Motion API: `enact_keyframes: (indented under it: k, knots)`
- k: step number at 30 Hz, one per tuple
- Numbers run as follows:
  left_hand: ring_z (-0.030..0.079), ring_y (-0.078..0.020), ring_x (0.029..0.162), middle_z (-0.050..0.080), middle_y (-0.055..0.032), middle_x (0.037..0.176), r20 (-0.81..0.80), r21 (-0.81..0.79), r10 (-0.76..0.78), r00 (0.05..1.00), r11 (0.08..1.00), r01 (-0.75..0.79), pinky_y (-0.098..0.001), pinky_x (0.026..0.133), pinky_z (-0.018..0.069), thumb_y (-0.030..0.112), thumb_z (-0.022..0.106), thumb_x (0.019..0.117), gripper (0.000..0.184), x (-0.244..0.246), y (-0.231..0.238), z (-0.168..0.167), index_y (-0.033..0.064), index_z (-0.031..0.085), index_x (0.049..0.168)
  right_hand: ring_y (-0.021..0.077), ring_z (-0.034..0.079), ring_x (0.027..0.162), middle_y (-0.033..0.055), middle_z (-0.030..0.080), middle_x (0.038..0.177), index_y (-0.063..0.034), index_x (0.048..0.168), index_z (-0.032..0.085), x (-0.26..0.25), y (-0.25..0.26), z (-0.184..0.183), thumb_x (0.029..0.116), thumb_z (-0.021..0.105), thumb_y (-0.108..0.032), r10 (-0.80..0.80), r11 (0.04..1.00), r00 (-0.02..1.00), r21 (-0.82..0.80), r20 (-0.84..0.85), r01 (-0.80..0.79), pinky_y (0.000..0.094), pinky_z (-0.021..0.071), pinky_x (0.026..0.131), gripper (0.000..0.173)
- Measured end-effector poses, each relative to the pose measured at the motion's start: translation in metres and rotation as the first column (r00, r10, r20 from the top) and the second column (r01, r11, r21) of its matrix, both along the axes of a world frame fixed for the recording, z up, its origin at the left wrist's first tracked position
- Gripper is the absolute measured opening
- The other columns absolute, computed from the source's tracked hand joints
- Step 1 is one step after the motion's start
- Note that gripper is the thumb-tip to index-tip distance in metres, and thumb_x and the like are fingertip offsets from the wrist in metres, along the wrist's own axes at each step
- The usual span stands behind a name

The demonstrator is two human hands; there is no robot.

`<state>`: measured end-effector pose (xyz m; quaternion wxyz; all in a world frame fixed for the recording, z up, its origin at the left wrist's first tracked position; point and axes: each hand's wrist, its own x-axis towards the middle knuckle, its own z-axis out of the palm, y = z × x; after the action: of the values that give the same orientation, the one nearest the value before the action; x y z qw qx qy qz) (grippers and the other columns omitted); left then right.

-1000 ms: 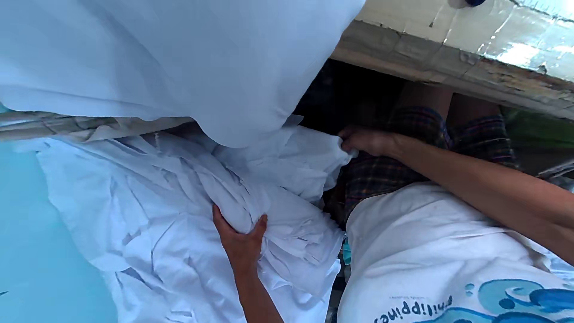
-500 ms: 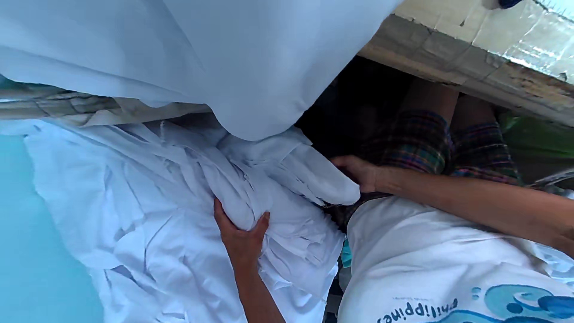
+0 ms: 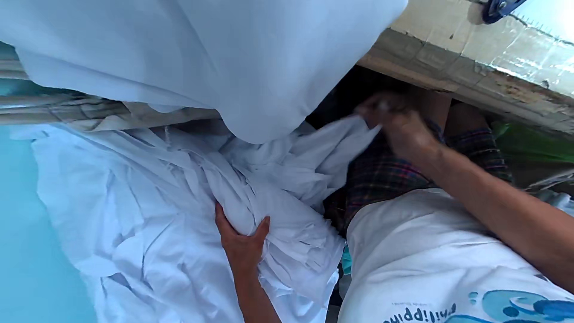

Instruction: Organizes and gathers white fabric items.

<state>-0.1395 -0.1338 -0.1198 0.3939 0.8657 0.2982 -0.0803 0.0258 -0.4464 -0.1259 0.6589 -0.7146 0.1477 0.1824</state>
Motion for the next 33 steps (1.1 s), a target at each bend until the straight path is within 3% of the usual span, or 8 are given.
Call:
enact_keyframes:
  k: [3,6,11,13,18,23,26,33]
  knots:
    - [0.044,-0.0246,0.142,0.037,-0.0317,0.155,0.0,-0.005,-0.003,1.0,1.0,0.003,-0.0315,0.114,0.0374,0.025,0.084,0.0654,0.118,0.003,-0.001,0.001,-0.0081,0.018,0.158,0.0051,0.06,0.105,0.0043,0.064,0.116,0.0008,0.129,0.059,0.011,-0.047,-0.007,0.0956,0.068,-0.005,-0.298,0.899,0.954,-0.347,-0.037,0.268,0.0232,0.0494,0.094,0.035]
    - [0.041,-0.0259,0.144,0.035,-0.0316,0.157,-0.011,0.0,-0.002,1.0,1.0,0.002,-0.0321,0.116,0.0351,0.024,0.083,0.0656,0.119,0.004,-0.003,0.003,-0.0077,0.017,0.159,0.0055,0.066,0.089,0.0038,0.064,0.106,-0.0003,0.125,0.054,0.007,-0.068,-0.01,0.0949,0.063,0.006,-0.429,0.879,0.902,-0.255,-0.055,0.402,0.023,0.0589,0.079,0.032]
    - [0.041,-0.0254,0.143,0.035,-0.0321,0.156,-0.006,0.016,-0.015,1.0,1.0,0.015,-0.0318,0.116,0.0346,0.025,0.083,0.0653,0.118,0.005,-0.005,0.005,-0.0087,0.018,0.158,-0.0005,0.052,0.057,-0.0101,0.057,0.069,-0.0107,0.098,0.063,0.0,-0.055,-0.009,0.1049,0.055,-0.011,-0.118,0.987,0.982,-0.123,-0.148,0.1,0.0169,0.0506,0.062,0.011]
    - [0.042,-0.0245,0.143,0.036,-0.0319,0.156,0.004,0.026,-0.021,1.0,0.999,0.021,-0.0307,0.116,0.0347,0.027,0.082,0.0649,0.118,0.004,-0.003,0.003,-0.0093,0.018,0.158,0.0012,0.054,0.062,-0.0058,0.057,0.074,-0.0057,0.105,0.064,-0.006,-0.045,-0.013,0.1059,0.052,-0.013,0.067,0.983,0.987,-0.158,-0.143,-0.09,0.0186,0.0496,0.064,0.014]
    - [0.04,-0.0268,0.145,0.034,-0.032,0.157,-0.011,0.034,-0.027,1.0,0.999,0.027,-0.033,0.117,0.0336,0.022,0.083,0.0665,0.118,0.006,-0.003,0.004,-0.0087,0.016,0.158,0.0276,0.068,0.104,0.0182,0.069,0.116,-0.0005,0.128,0.064,-0.01,0.004,-0.029,0.1064,0.051,-0.011,0.56,0.774,0.794,-0.194,-0.237,-0.603,0.048,0.0535,0.095,0.027]
    - [0.04,-0.024,0.145,0.033,-0.031,0.158,0.004,0.018,-0.02,1.0,1.0,0.02,-0.0301,0.116,0.0345,0.021,0.083,0.0667,0.118,0.004,-0.002,0.002,-0.0081,0.015,0.159,0.0408,0.047,0.14,0.0225,0.044,0.155,-0.0025,0.15,0.048,-0.018,0.068,-0.08,0.0941,0.073,-0.012,0.76,0.586,0.628,-0.239,-0.168,-0.774,0.0551,0.0401,0.113,0.062]
    - [0.041,-0.0229,0.144,0.034,-0.0305,0.157,0.003,0.017,-0.019,1.0,1.0,0.019,-0.0298,0.116,0.035,0.024,0.082,0.0666,0.118,0.003,-0.001,0.0,-0.0076,0.015,0.159,0.0462,0.044,0.14,0.0249,0.044,0.154,-0.0054,0.157,0.038,-0.024,0.092,-0.101,0.0906,0.08,-0.02,0.778,0.534,0.576,-0.217,-0.252,-0.817,0.0612,0.038,0.111,0.08]
    - [0.048,-0.012,0.136,0.04,-0.0266,0.154,0.064,-0.109,0.017,0.998,0.994,-0.01,-0.0221,0.11,0.0408,0.023,0.082,0.0712,0.114,-0.002,0.008,-0.004,-0.0066,0.016,0.159,0.0445,0.06,0.123,0.0276,0.065,0.126,0.0041,0.131,0.063,-0.023,0.079,-0.086,0.1072,0.055,-0.022,0.868,0.373,0.42,-0.213,-0.263,-0.903,0.0614,0.0427,0.104,0.036]
